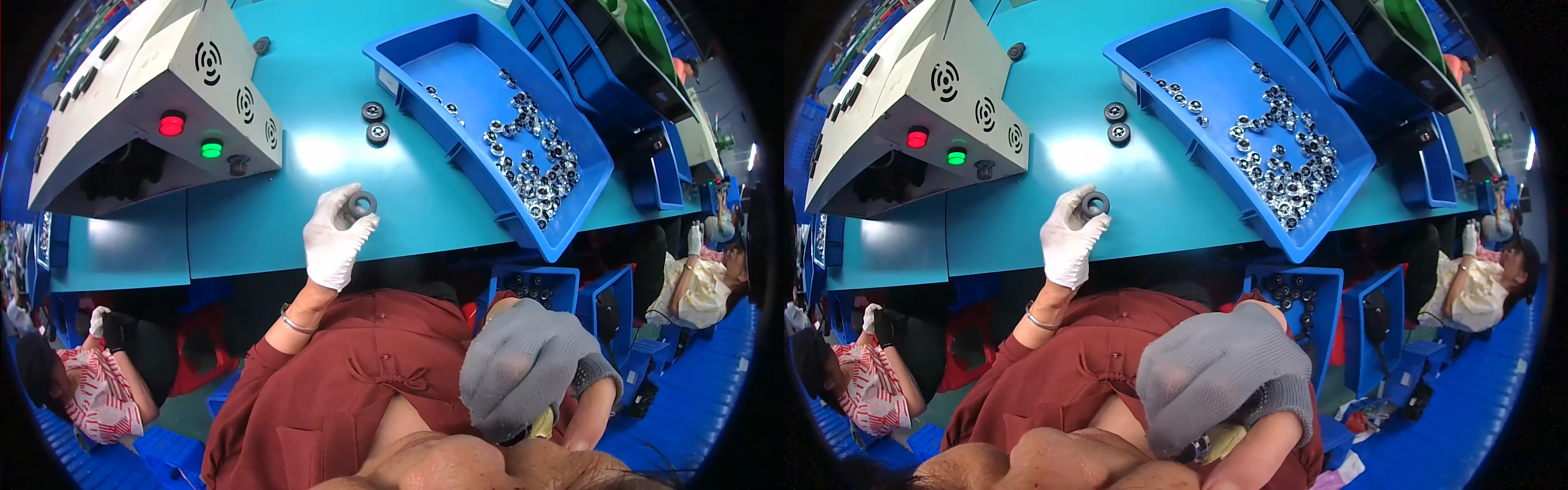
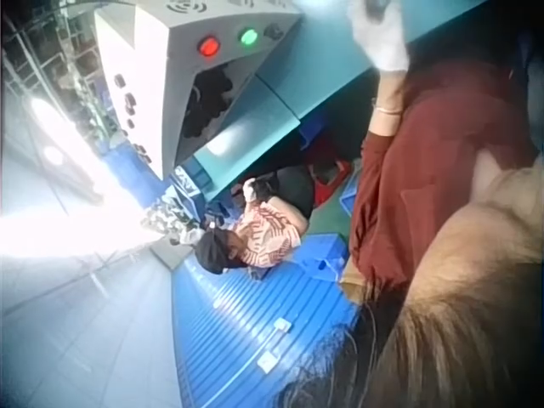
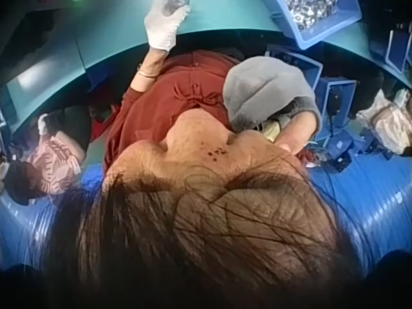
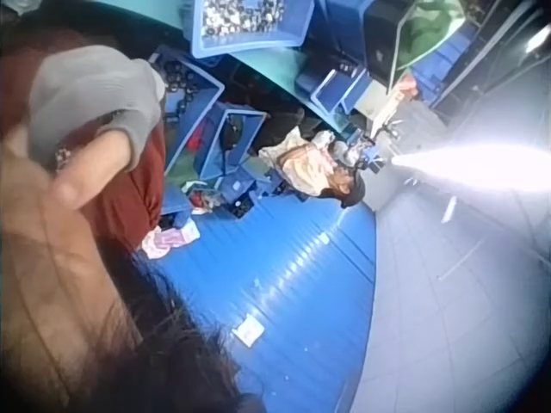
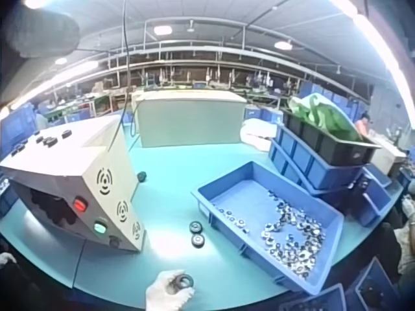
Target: Assembling small bearings into circular plastic components at an industrial assembly line workbench.
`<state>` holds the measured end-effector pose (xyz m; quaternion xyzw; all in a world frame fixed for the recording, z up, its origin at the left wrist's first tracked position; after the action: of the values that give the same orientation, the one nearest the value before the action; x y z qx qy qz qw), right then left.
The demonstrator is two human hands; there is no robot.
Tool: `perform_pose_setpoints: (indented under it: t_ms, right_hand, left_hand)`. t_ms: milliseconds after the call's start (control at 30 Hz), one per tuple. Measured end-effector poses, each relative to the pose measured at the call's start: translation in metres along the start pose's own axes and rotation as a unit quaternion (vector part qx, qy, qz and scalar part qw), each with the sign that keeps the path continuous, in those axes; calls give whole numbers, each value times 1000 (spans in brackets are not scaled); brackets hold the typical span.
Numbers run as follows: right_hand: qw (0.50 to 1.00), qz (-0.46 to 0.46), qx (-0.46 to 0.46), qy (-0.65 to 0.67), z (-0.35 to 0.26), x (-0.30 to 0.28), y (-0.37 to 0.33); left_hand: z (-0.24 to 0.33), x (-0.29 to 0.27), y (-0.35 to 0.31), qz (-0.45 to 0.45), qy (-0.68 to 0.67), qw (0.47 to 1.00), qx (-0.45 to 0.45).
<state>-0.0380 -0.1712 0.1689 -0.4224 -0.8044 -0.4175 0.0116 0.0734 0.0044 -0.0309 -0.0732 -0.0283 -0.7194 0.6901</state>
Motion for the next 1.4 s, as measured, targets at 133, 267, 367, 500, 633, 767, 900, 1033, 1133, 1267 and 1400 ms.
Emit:
perform_pose_setpoints:
  t_ms: [133, 267, 367, 500, 633, 767, 900, 1033, 1133, 1267, 1400]
  right_hand:
    - [989, -16, -143, -9, 9, 0, 1]
    - [991, 95, -98, -3, 44, -29, -30]
    - [841, 267, 44, -468, 83, -67, -31]
    - [835, 284, 66, -467, 121, -91, -50]
    - [798, 286, 103, -520, 127, -97, -54]
    - [794, 302, 81, -521, 135, -100, -62]
    - [776, 216, 40, -592, 131, -93, -63]
    - [760, 257, 59, -594, 132, -92, -66]
    - [763, 239, 56, -598, 128, -90, -61]
    - [749, 221, 51, -622, 127, -89, -63]
    - [740, 300, 66, -599, 128, -84, -61]
  left_hand:
    - [1, 1, -3, -13, -60, 998, -25]
    - [11, 14, -7, -75, -155, 979, -105]
    - [9, 20, -11, -93, -102, 986, -91]
    - [7, 19, -12, -116, 18, 989, -85]
    - [-4, 17, -10, -155, -24, 983, -96]
    - [2, 20, -13, -143, -147, 963, -176]
    - [-1, 16, -13, -122, -122, 973, -151]
    - [-5, 17, -17, -103, -118, 980, -119]
    - [-4, 16, -17, -110, -94, 983, -110]
    - [-7, 13, -16, -120, -90, 983, -106]
    - [-8, 13, -16, -111, -114, 979, -128]
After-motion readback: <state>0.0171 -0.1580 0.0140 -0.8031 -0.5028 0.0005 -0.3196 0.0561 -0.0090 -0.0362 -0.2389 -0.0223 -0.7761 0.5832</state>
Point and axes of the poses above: each hand's wrist, its own y-axis towards the middle knuckle, its own x-axis out of the palm, z = x × y, the point moved 3 cm from there along y, towards the middle knuckle, and after that the axes turned 9 degrees about z, right-handed, at the moved point
